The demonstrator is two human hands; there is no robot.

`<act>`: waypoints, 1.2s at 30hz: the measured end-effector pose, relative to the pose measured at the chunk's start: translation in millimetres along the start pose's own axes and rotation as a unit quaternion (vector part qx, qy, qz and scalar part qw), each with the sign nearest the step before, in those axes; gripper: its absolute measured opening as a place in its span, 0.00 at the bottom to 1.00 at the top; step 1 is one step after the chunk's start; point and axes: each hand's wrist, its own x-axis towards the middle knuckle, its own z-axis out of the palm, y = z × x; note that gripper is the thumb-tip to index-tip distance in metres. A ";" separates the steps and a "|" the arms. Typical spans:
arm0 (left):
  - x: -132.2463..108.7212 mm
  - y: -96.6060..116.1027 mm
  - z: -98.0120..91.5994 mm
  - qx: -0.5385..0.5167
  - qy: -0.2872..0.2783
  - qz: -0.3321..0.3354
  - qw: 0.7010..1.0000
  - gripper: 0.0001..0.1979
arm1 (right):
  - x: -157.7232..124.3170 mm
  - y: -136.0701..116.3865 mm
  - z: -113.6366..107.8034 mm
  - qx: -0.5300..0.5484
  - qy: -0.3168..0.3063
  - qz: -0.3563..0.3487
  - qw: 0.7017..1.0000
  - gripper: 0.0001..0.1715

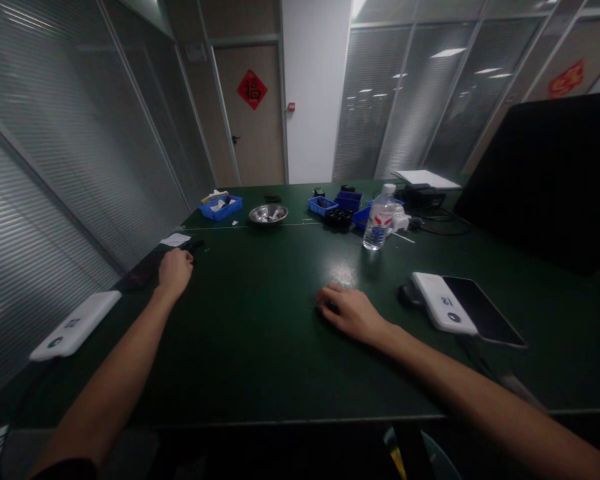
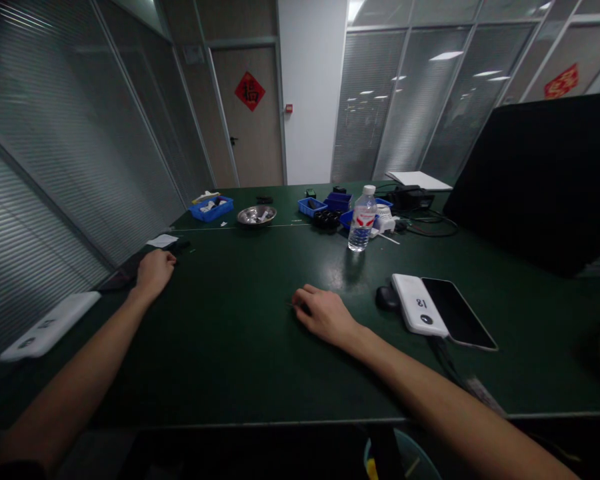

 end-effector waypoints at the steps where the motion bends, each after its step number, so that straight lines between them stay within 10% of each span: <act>1: -1.7 2.7 0.6 0.017 0.001 0.009 1.000 0.12 | 0.0 -0.2 -0.2 0.000 -0.001 0.001 1.000 0.09; 21: -10.4 7.3 2.7 0.062 0.014 0.064 0.996 0.12 | -1.6 -0.5 0.0 0.004 0.003 -0.007 1.000 0.09; 36: 5.2 -13.0 11.5 -0.128 -0.014 -0.092 0.987 0.14 | -0.3 -0.1 -0.2 0.013 -0.003 -0.002 1.000 0.10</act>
